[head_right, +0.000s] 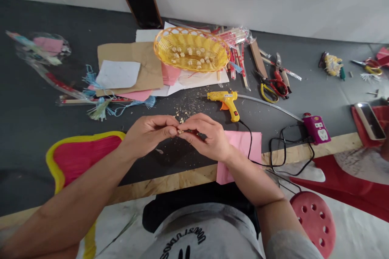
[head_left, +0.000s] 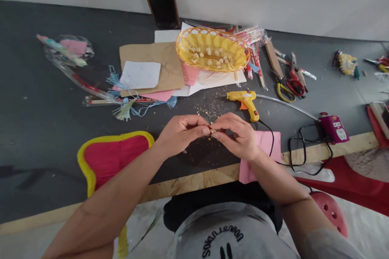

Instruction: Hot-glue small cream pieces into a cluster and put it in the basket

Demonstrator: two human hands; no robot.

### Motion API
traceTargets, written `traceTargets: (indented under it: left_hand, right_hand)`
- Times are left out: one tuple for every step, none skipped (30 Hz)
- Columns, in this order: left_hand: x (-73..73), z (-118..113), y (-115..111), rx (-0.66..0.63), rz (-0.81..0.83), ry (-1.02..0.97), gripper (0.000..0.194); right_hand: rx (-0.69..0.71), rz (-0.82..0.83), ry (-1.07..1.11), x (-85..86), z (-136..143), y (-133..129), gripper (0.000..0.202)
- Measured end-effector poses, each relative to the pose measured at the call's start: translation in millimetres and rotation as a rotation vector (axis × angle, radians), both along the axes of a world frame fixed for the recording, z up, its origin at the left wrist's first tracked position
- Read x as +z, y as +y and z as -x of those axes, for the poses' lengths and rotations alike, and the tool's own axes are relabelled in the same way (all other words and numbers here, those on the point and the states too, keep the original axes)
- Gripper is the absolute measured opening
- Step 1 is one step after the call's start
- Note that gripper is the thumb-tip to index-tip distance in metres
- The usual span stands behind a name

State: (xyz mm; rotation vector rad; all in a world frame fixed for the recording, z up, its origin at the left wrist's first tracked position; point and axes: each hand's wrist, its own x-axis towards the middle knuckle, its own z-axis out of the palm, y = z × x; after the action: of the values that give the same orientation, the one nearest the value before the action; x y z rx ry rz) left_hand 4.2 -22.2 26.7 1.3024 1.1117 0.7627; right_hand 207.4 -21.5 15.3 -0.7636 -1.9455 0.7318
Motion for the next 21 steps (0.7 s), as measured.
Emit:
traceTargets:
  left_hand:
    - [0.1,-0.4,-0.2,0.005,0.005,-0.010,0.033]
    - [0.2,-0.8,-0.4,0.009,0.012,-0.020,0.034]
    - [0.2,-1.2,-0.6,0.008,0.023,-0.031,0.035]
    - [0.1,-1.5,-0.8,0.005,0.034,-0.044,0.035]
    - [-0.1,-1.6,-1.0,0.001,0.045,-0.057,0.036]
    - [-0.4,-1.7,-1.2,-0.003,0.055,-0.069,0.037]
    - [-0.8,-1.7,-1.4,-0.006,0.062,-0.080,0.037]
    - [-1.1,-1.7,-1.6,-0.007,0.070,-0.089,0.037]
    - [-1.5,-1.5,-1.8,-0.007,0.077,-0.096,0.037]
    - [-1.9,-1.4,-1.9,-0.006,0.086,-0.102,0.036]
    - [-2.3,-1.2,-2.1,-0.006,0.095,-0.108,0.035]
    - [-2.5,-1.0,-2.2,-0.006,0.103,-0.114,0.034]
    - [-2.5,-0.9,-2.3,-0.008,0.109,-0.118,0.033]
    - [-2.4,-0.8,-2.4,-0.010,0.114,-0.120,0.032]
    - [-2.0,-0.7,-2.5,-0.014,0.117,-0.120,0.031]
    - [-1.4,-0.7,-2.4,-0.017,0.117,-0.119,0.030]
    - [-0.7,-0.7,-2.4,-0.021,0.114,-0.118,0.029]
    - [0.0,-0.7,-2.3,-0.024,0.110,-0.119,0.029]
    - [0.6,-0.8,-2.3,-0.027,0.106,-0.123,0.028]
    - [1.0,-0.7,-2.3,-0.029,0.103,-0.127,0.027]
    - [1.1,-0.6,-2.3,-0.027,0.102,-0.131,0.027]
  right_hand:
    - [-0.015,-0.006,-0.004,0.1,0.0,-0.4,0.010]
    - [-0.030,-0.013,-0.007,0.3,-0.1,-0.8,0.009]
    - [-0.043,-0.016,-0.011,0.4,-0.2,-1.1,0.009]
    - [-0.050,-0.018,-0.015,0.4,-0.2,-1.3,0.009]
    - [-0.055,-0.021,-0.018,0.3,-0.3,-1.4,0.009]
    - [-0.055,-0.024,-0.020,0.1,-0.3,-1.4,0.009]
    - [-0.054,-0.029,-0.023,-0.2,-0.4,-1.3,0.009]
    - [-0.055,-0.032,-0.028,-0.5,-0.3,-1.2,0.009]
    - [-0.057,-0.037,-0.032,-0.8,-0.3,-1.0,0.009]
    - [-0.058,-0.042,-0.035,-1.2,-0.2,-0.8,0.008]
    - [-0.058,-0.048,-0.036,-1.5,-0.1,-0.6,0.008]
    - [-0.055,-0.055,-0.033,-1.7,0.1,-0.5,0.008]
    - [-0.051,-0.063,-0.027,-2.0,0.2,-0.3,0.009]
    - [-0.047,-0.068,-0.022,-2.2,0.4,-0.1,0.009]
    - [-0.042,-0.072,-0.019,-2.5,0.5,0.1,0.009]
    - [-0.038,-0.072,-0.020,-2.8,0.5,0.2,0.009]
    - [-0.034,-0.066,-0.023,-3.2,0.5,0.3,0.009]
    - [-0.028,-0.052,-0.025,-3.5,0.4,0.4,0.011]
    - [-0.018,-0.034,-0.023,-3.8,0.2,0.5,0.014]
    - [-0.002,-0.015,-0.017,-4.0,0.0,0.6,0.017]
    - [0.018,0.002,-0.008,-4.1,-0.1,0.7,0.020]
